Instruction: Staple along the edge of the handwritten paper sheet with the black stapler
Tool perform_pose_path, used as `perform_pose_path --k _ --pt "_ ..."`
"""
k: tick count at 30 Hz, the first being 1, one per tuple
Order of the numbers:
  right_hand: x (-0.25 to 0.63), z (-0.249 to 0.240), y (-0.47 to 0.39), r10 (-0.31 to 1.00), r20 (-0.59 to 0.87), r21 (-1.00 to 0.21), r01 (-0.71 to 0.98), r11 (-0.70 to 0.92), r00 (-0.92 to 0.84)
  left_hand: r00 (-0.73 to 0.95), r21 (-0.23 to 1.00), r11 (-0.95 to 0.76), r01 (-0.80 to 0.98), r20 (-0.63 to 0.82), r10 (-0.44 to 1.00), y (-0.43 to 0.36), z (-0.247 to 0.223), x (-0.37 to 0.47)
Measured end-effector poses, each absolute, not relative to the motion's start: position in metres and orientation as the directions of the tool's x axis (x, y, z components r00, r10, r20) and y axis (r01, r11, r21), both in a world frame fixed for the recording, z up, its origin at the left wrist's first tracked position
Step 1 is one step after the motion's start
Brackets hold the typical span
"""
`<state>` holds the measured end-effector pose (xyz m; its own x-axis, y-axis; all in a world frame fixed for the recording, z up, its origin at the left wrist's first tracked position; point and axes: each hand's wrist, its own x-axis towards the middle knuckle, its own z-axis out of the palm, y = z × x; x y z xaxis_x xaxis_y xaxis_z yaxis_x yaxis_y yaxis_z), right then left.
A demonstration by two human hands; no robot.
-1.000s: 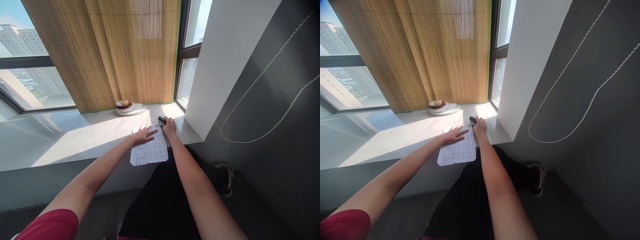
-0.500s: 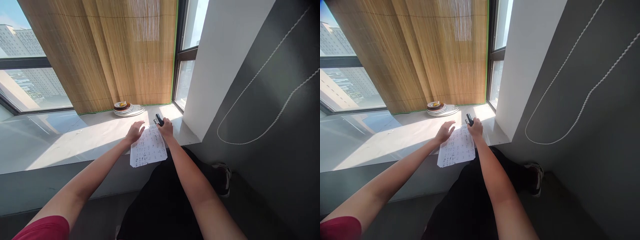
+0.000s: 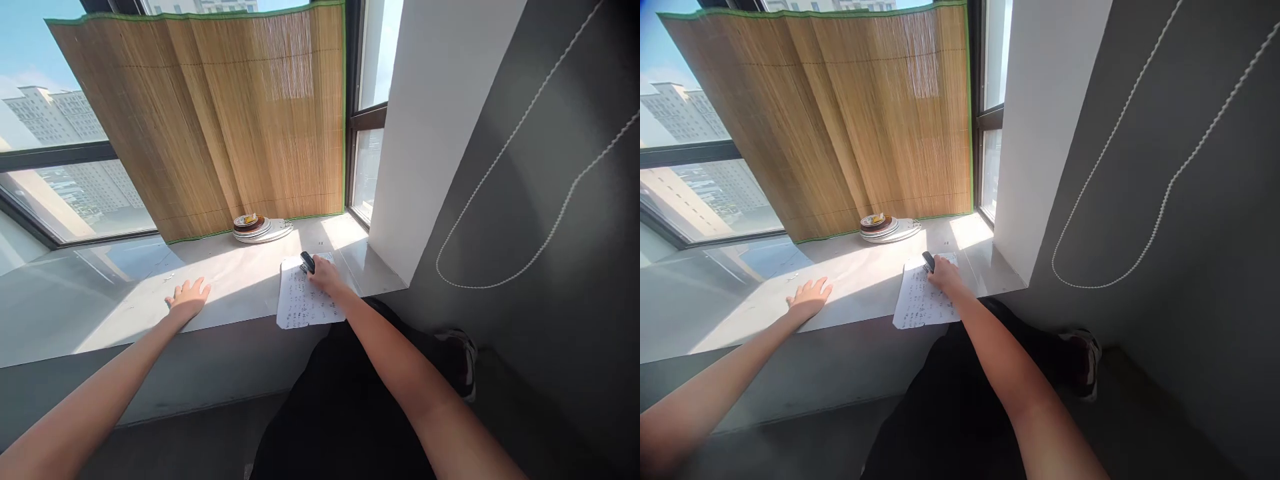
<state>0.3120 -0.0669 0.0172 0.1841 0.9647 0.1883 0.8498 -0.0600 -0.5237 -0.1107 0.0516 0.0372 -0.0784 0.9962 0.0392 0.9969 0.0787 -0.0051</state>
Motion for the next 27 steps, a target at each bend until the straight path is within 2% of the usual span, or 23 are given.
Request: perform_pose_path --k 6,12,14,16,18,21,24,27 --pt "0.352 0.021 -0.068 0.949 0.092 -0.534 0.819 -0.209 0.302 -0.083 0.059 0.08 0.995 0.064 0.994 0.052 0.031 -0.106" --pt "0.376 0.021 -0.05 0.813 0.183 -0.71 0.647 -0.28 0.553 -0.048 0.106 0.038 0.994 0.087 0.995 0.062 0.017 -0.117" --pt "0.383 0.015 -0.041 0.823 0.269 -0.659 0.718 -0.221 0.5 -0.041 0.108 0.03 0.994 0.1 0.994 0.065 0.013 -0.119" --pt "0.386 0.007 -0.032 0.869 0.34 -0.536 0.833 -0.135 0.36 -0.039 0.111 0.028 0.993 0.1 0.994 0.065 0.012 -0.118" --pt "0.385 0.001 -0.025 0.914 0.337 -0.4 0.913 -0.078 0.226 -0.047 0.113 0.037 0.993 0.091 0.995 0.064 0.013 -0.118" --pt "0.384 0.0 -0.013 0.974 0.2 -0.286 0.957 -0.05 0.11 -0.039 0.12 0.027 0.992 0.094 0.995 0.061 0.014 -0.117" --pt "0.386 0.005 0.002 0.997 0.031 -0.259 0.964 -0.067 0.077 -0.009 0.13 -0.005 0.992 0.108 0.994 0.059 0.014 -0.118" --pt "0.378 0.01 0.02 0.995 -0.067 -0.246 0.965 -0.091 0.077 -0.008 0.135 -0.007 0.991 0.113 0.994 0.061 0.01 -0.12"
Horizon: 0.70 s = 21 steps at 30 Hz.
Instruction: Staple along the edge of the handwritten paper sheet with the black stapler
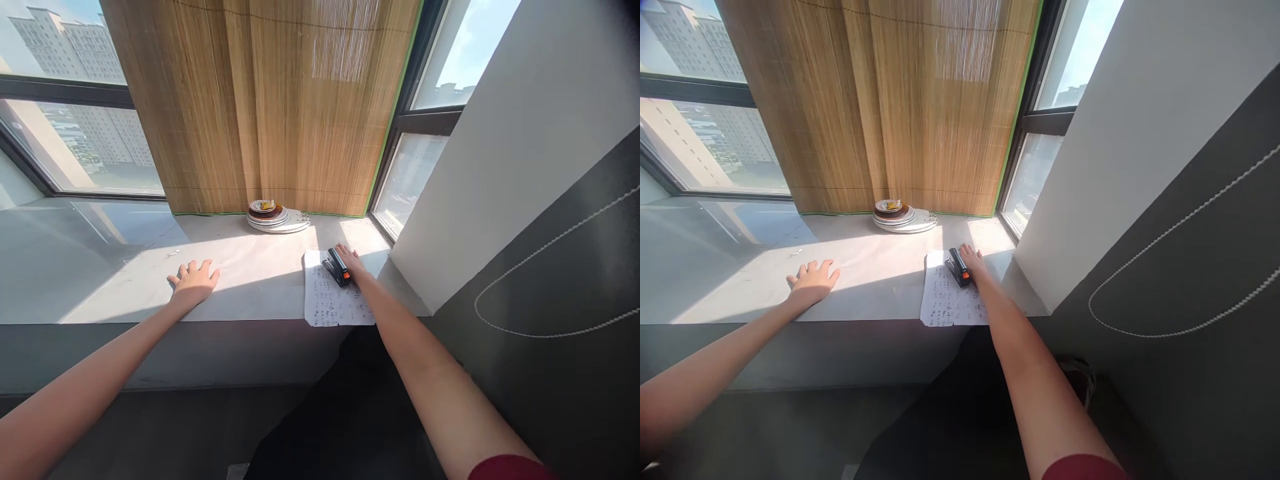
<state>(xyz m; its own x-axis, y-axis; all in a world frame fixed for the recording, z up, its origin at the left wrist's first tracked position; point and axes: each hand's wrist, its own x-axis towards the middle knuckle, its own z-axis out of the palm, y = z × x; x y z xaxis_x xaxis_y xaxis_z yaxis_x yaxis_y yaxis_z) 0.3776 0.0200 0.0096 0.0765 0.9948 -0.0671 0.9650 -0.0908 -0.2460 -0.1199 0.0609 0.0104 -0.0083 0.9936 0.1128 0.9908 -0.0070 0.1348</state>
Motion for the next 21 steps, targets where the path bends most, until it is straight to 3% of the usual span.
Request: perform_pose_path --k 8,12,21 --pt "0.228 -0.003 0.083 0.982 0.009 -0.351 0.919 0.178 -0.187 -0.01 0.133 -0.009 0.991 0.14 0.99 0.067 0.001 -0.124" --pt "0.16 -0.004 0.1 0.969 0.076 -0.412 0.878 0.245 -0.235 -0.041 0.121 0.027 0.992 0.113 0.993 0.064 0.007 -0.12" --pt "0.151 -0.005 0.099 0.941 0.145 -0.46 0.821 0.337 -0.305 -0.08 0.142 0.062 0.988 0.124 0.989 0.062 0.014 -0.116"
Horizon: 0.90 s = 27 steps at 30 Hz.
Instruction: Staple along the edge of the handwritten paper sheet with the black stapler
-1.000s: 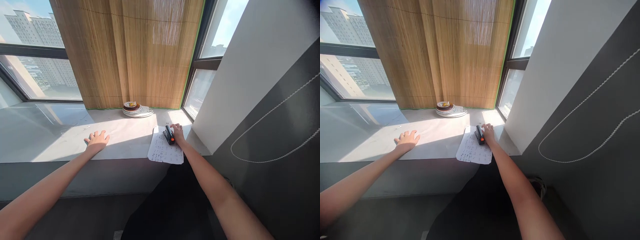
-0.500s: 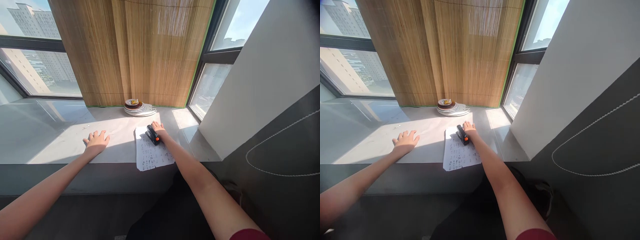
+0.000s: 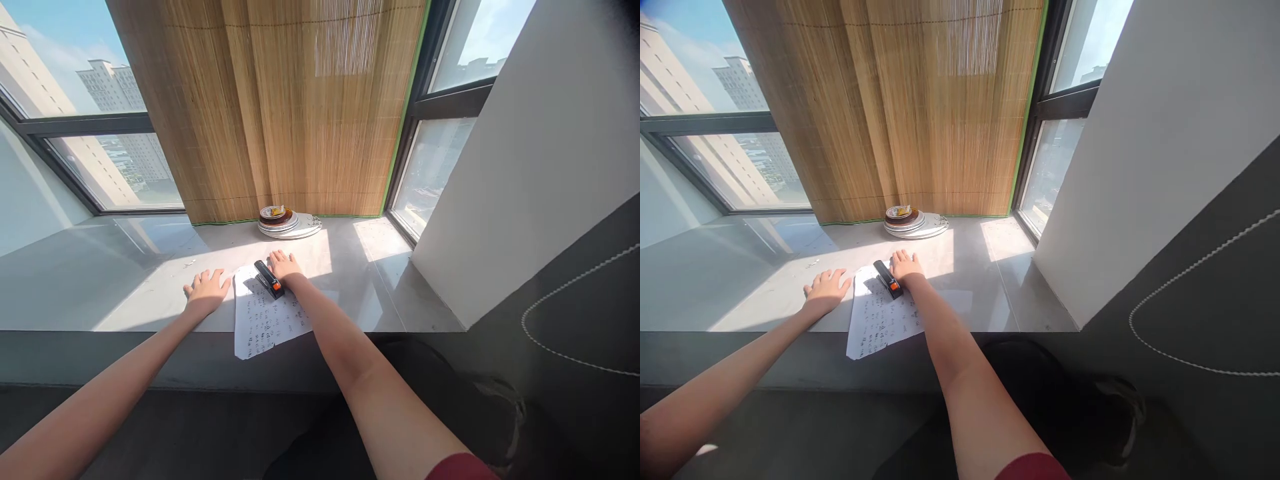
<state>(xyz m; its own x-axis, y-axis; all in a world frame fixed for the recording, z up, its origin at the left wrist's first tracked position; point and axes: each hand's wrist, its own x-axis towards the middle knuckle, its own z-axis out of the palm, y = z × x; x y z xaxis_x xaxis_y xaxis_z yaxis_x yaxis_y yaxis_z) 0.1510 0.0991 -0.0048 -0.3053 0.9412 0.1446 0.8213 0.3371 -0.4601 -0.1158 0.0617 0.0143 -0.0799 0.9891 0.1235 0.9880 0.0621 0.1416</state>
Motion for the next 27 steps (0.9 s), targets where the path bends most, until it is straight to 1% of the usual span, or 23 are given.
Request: perform_pose_path --k 5,10,15,18,20,23,24,25,27 --pt "0.151 -0.006 0.099 0.938 0.191 -0.43 0.834 0.346 -0.29 -0.084 0.123 0.069 0.99 0.115 0.99 0.063 0.013 -0.117" --pt "0.151 -0.006 0.1 0.935 0.172 -0.437 0.826 0.355 -0.31 -0.079 0.117 0.064 0.991 0.129 0.989 0.064 0.011 -0.121" --pt "0.163 -0.005 0.093 0.951 0.188 -0.431 0.849 0.306 -0.247 -0.065 0.107 0.05 0.993 0.134 0.989 0.064 0.01 -0.124" --pt "0.193 -0.003 0.081 0.966 0.151 -0.409 0.876 0.254 -0.209 -0.059 0.113 0.042 0.993 0.144 0.988 0.062 0.012 -0.128" --pt "0.225 -0.002 0.069 0.976 0.132 -0.393 0.894 0.213 -0.175 0.017 0.104 -0.036 0.994 0.184 0.983 0.058 0.015 -0.124" --pt "0.278 -0.002 0.048 0.983 0.149 -0.379 0.912 0.156 -0.106 0.229 0.094 -0.262 0.96 0.267 0.936 0.045 0.02 -0.095" --pt "0.293 -0.002 0.041 0.986 0.145 -0.373 0.918 0.131 -0.082 0.305 0.118 -0.352 0.928 0.299 0.904 0.039 0.021 -0.077" --pt "0.306 -0.002 0.036 0.989 0.138 -0.369 0.923 0.11 -0.063 0.406 0.168 -0.472 0.865 0.317 0.857 0.034 0.022 -0.055" --pt "0.323 -0.002 0.027 0.991 0.123 -0.364 0.927 0.088 -0.046 0.573 0.279 -0.666 0.692 0.35 0.741 0.025 0.019 -0.008"
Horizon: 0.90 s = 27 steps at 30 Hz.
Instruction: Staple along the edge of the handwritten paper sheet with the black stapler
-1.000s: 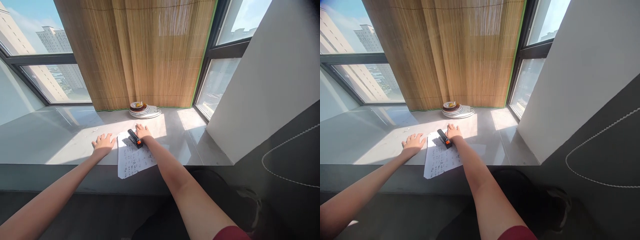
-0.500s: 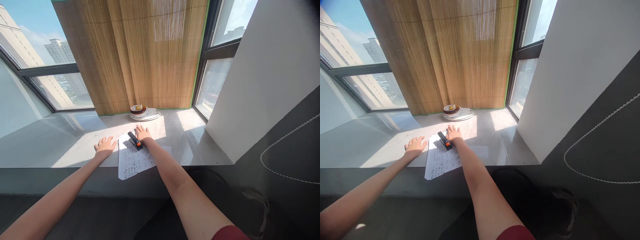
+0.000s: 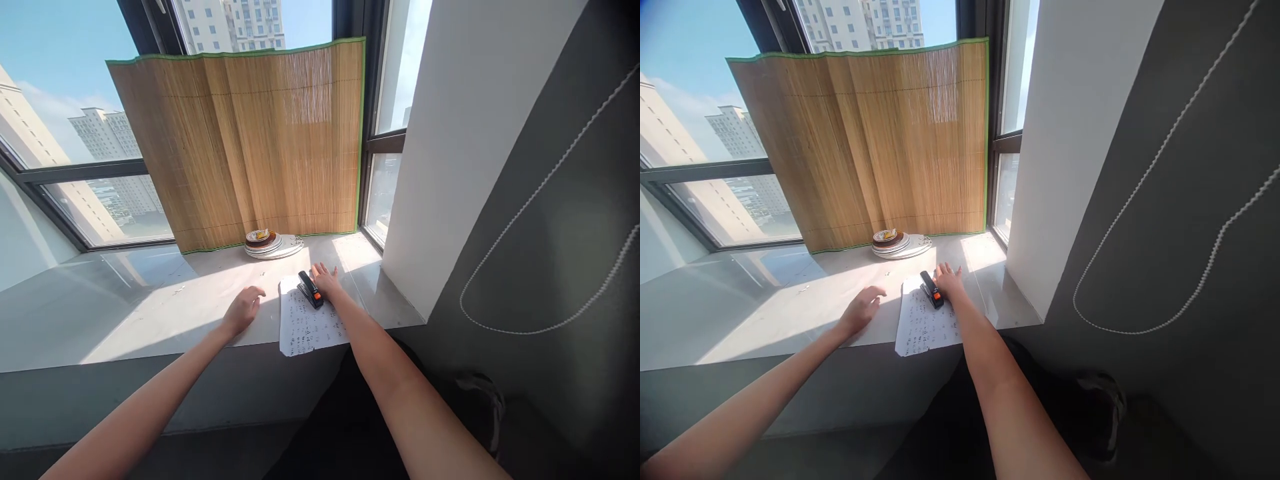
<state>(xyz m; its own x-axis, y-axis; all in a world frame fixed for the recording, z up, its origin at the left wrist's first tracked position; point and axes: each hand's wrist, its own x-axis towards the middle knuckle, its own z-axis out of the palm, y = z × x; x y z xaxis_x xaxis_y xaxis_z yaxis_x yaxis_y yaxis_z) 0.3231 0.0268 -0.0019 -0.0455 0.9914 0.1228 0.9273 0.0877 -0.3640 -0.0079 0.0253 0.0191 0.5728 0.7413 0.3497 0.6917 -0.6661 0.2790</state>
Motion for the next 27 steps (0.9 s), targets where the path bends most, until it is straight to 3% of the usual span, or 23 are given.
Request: perform_pose_path --k 3,8,13,19,24,27 --pt "0.331 0.002 0.019 0.986 0.163 -0.422 0.903 0.081 -0.012 0.683 0.379 -0.767 0.518 0.356 0.638 0.02 0.009 0.053" --pt "0.341 0.016 0.007 0.94 0.291 -0.58 0.814 0.025 0.179 0.748 0.369 -0.761 0.533 0.214 0.628 0.033 -0.01 0.08" --pt "0.357 0.025 -0.022 0.975 0.21 -0.663 0.743 0.086 0.075 0.744 0.394 -0.75 0.531 0.207 0.635 0.041 -0.011 0.072" --pt "0.342 0.029 -0.054 0.985 0.169 -0.664 0.737 0.129 -0.021 0.74 0.445 -0.736 0.51 0.21 0.639 0.039 -0.005 0.072" --pt "0.316 0.02 -0.06 0.954 0.295 -0.635 0.736 0.234 -0.049 0.706 0.509 -0.705 0.494 0.238 0.667 0.043 -0.01 0.069" --pt "0.309 0.015 -0.056 0.948 0.317 -0.613 0.763 0.207 -0.002 0.668 0.556 -0.679 0.479 0.271 0.693 0.047 -0.012 0.068"
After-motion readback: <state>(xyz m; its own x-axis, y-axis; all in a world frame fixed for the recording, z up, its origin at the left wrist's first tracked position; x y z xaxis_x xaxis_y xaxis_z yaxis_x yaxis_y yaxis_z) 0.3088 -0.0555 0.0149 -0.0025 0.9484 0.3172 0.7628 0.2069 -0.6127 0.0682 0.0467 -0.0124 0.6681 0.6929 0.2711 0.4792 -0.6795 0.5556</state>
